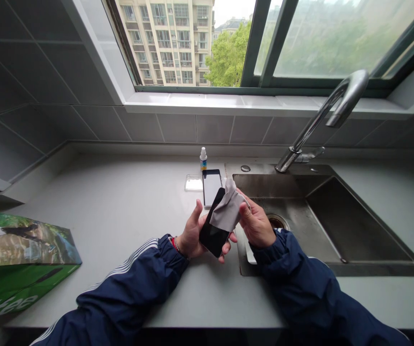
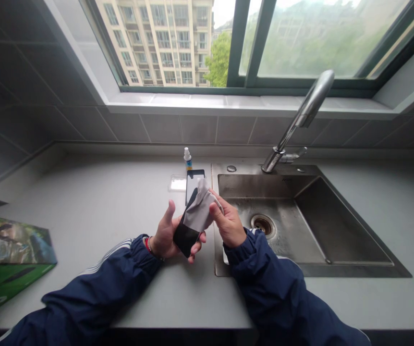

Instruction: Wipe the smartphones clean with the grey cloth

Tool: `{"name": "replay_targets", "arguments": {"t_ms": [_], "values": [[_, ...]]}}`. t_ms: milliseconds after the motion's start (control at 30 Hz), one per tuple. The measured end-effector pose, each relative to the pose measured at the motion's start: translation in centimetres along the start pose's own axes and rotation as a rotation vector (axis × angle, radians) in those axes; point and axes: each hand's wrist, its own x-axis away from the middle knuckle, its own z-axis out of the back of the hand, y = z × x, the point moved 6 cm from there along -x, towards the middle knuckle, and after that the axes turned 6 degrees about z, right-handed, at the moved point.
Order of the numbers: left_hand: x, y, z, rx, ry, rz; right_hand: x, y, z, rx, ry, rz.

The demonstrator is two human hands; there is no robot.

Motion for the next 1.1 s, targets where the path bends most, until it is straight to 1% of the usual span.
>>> {"name": "replay_targets", "arguments": {"t_ms": [100, 133, 200, 300, 400, 467, 567, 667, 767, 967, 1100], "values": [[0.3, 0.0, -0.3, 0.076, -0.049, 0.072, -0.1, 1.2, 0.2, -0.154, -0.033, -0.079], [0.4, 0.0, -0.5, 0.094, -0.065, 0.089, -0.1, 1.3, 0.3, -0.167, -0.046, -0.092], [0.5, 0.0, -0.7, 0.117, -0.092, 0.119, -0.2, 1.0, 0.2, -0.168, -0.086, -0.095], [0.6, -0.1, -0.8, 0.128, -0.113, 0.156, -0.1, -0.1, -0.5, -0.194, -0.169, -0.072], [0.5, -0.2, -0.8, 0.133, -0.099, 0.181, 0.2, -1.1, -1.5, -0.240, -0.247, -0.033], [0.5, -0.2, -0.7, 0.134, -0.081, 0.191, 0.4, -1.4, -1.9, -0.220, -0.280, -0.013], [0.4, -0.3, -0.6, 0.128, -0.056, 0.200, 0.6, -1.2, -2.0, -0.173, -0.298, -0.008], [0.4, -0.4, -0.5, 0.121, -0.047, 0.213, 0.6, -1.1, -2.0, -0.175, -0.311, -0.001], [0.5, -0.4, -0.4, 0.122, -0.062, 0.224, 0.5, -1.2, -1.9, -0.188, -0.281, -0.006], [0.7, -0.3, -0.9, 0.124, -0.126, 0.251, 0.3, -1.0, -1.4, -0.344, -0.114, -0.032], [0.8, -0.2, -1.3, 0.141, -0.140, 0.255, 0.2, -0.3, -1.3, -0.421, -0.059, -0.137]]}}
